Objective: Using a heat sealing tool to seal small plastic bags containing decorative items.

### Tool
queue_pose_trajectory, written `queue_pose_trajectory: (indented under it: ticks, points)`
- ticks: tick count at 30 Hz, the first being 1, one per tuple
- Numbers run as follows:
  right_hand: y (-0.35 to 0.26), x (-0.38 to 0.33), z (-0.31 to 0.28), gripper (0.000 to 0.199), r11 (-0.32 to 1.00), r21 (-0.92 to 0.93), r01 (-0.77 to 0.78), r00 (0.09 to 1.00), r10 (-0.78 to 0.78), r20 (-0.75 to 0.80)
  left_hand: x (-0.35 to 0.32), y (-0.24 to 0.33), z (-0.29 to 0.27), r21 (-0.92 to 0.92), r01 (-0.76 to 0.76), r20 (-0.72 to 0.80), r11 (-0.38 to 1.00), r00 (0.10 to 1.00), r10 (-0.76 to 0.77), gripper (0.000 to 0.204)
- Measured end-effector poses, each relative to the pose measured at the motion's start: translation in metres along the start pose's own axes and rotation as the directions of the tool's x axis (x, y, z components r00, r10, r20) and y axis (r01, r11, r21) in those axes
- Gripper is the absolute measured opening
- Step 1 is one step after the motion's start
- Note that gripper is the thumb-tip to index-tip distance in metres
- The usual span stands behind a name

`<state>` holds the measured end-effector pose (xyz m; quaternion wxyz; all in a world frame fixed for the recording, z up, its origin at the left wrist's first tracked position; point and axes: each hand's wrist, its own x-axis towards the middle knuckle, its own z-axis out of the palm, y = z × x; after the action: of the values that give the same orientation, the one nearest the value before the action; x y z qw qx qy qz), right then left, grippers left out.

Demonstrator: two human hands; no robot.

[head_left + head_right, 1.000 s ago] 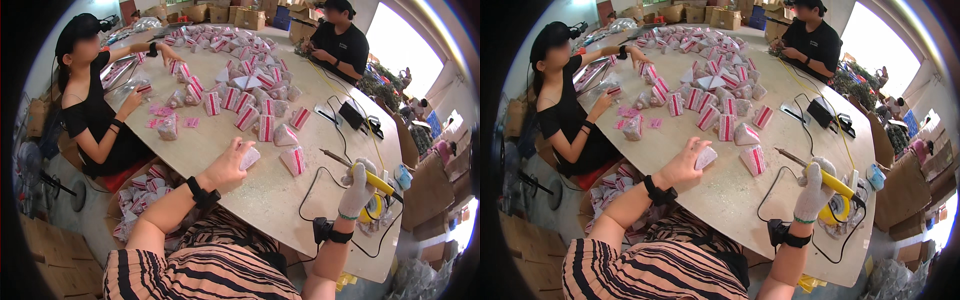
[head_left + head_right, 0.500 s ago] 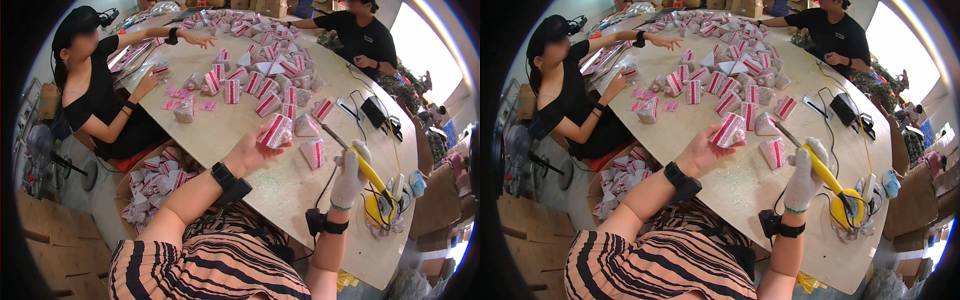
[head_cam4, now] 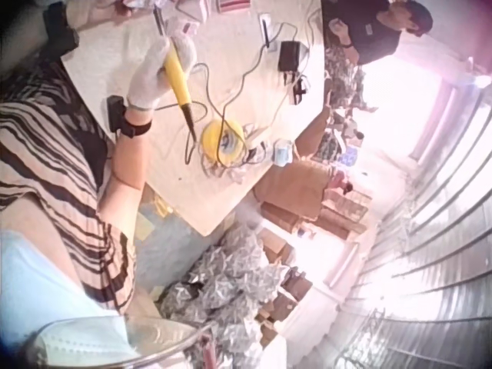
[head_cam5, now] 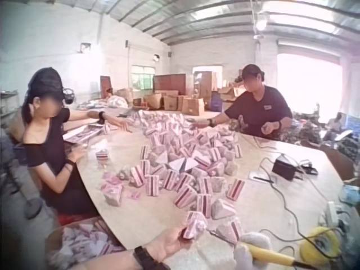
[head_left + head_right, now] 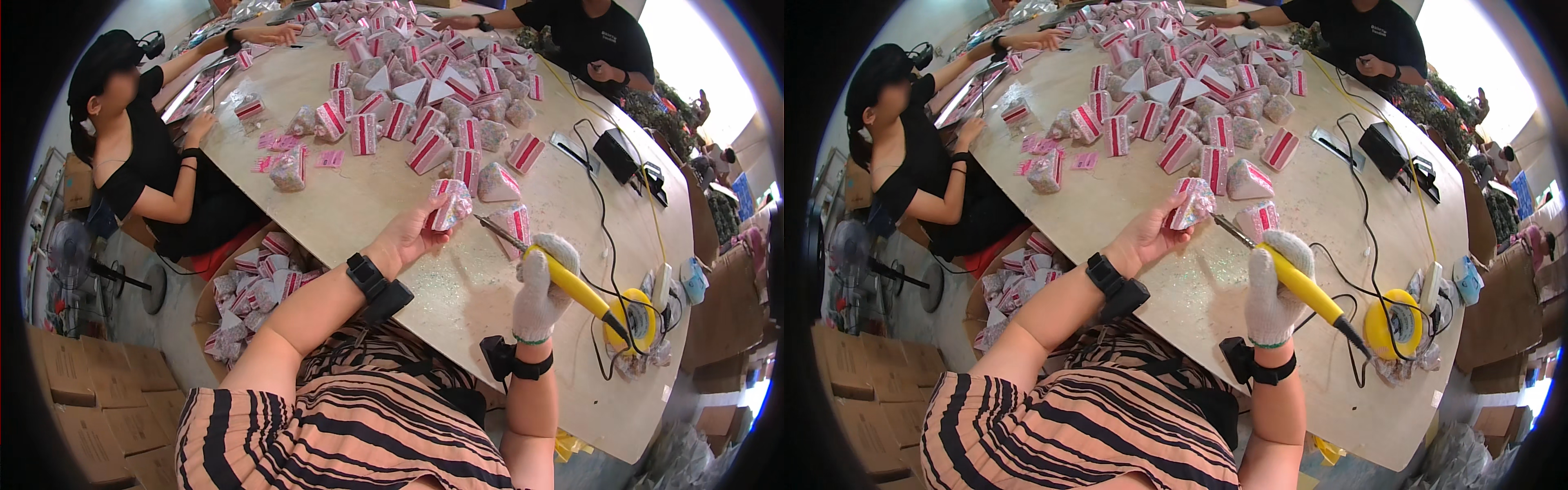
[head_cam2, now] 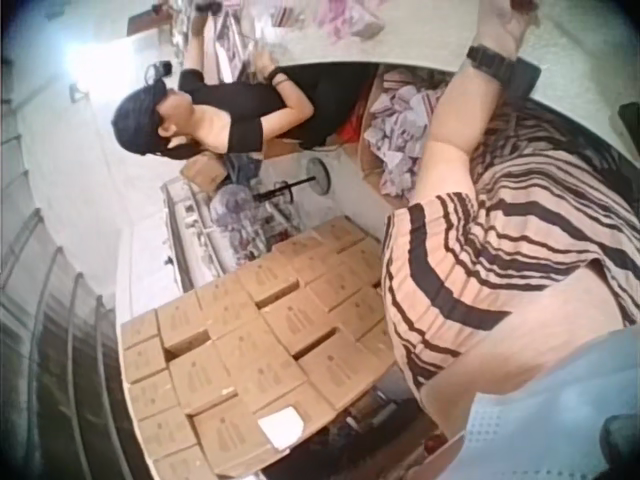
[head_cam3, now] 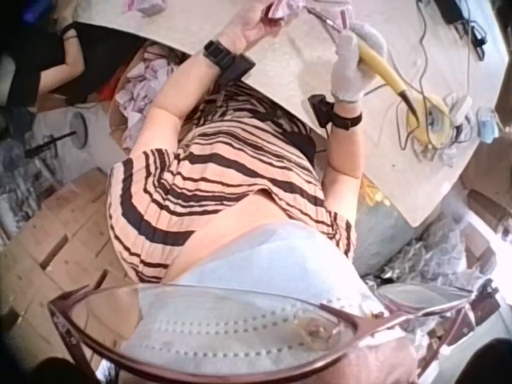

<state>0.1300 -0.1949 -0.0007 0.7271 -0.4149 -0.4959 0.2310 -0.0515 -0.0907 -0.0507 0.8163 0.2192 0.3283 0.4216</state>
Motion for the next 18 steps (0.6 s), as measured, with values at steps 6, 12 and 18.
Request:
queue_pose_trajectory:
  ticks: [6,12,18]
  points:
    - [0.007,-0.004,-0.001,0.020,0.996,-0.038,-0.085,0.994,0.087,0.060,-0.002,-0.002,0.001,0.128,-0.102,0.075,0.987,0.993,0.092,0.034]
    - [0.009,-0.003,0.002,0.020,0.989,-0.050,-0.138,0.989,0.140,0.051,-0.002,-0.005,-0.003,0.150,-0.154,0.160,0.977,0.978,0.130,0.031]
    - [0.011,-0.005,0.002,0.021,0.992,-0.057,-0.108,0.992,0.111,0.051,0.000,-0.008,-0.006,0.150,-0.150,0.155,0.977,0.980,0.126,0.032]
